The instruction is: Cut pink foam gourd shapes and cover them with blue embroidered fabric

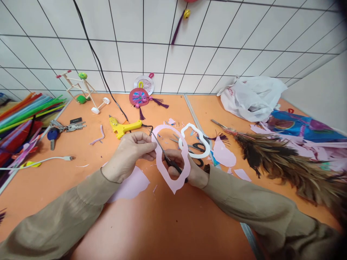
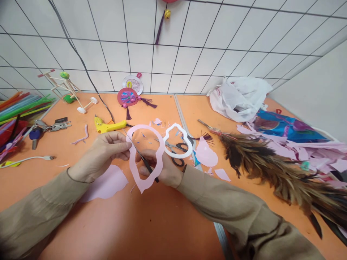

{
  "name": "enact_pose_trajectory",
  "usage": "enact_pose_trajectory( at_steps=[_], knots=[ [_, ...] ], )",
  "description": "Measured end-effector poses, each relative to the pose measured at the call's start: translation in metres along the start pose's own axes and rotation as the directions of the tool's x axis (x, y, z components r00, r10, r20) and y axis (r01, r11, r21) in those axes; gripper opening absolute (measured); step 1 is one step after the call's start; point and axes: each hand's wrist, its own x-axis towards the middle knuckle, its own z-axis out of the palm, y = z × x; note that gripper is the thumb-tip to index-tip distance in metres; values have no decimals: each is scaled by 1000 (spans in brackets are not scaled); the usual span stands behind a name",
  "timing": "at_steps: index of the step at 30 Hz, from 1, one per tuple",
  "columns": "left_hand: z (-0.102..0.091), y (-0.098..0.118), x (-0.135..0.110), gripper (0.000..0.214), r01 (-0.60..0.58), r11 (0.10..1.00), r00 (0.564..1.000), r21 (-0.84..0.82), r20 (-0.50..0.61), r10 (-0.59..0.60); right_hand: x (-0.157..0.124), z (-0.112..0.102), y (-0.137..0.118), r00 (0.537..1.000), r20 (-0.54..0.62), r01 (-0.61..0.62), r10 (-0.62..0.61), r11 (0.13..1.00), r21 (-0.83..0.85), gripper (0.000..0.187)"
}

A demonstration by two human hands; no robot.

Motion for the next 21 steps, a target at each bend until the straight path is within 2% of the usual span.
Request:
enact_pose_trajectory(
  at_steps=[8,21],
  knots=[
    [3,0,0,14,-30,999,1000,21,-3,30,2,1,-2,1000,7,9,-9,999,-35,48],
    [2,-3,-1,16,33,999,999,-29,21,-32,3,-3,8,997,-6,74,-75,991,-110,49]
  ],
)
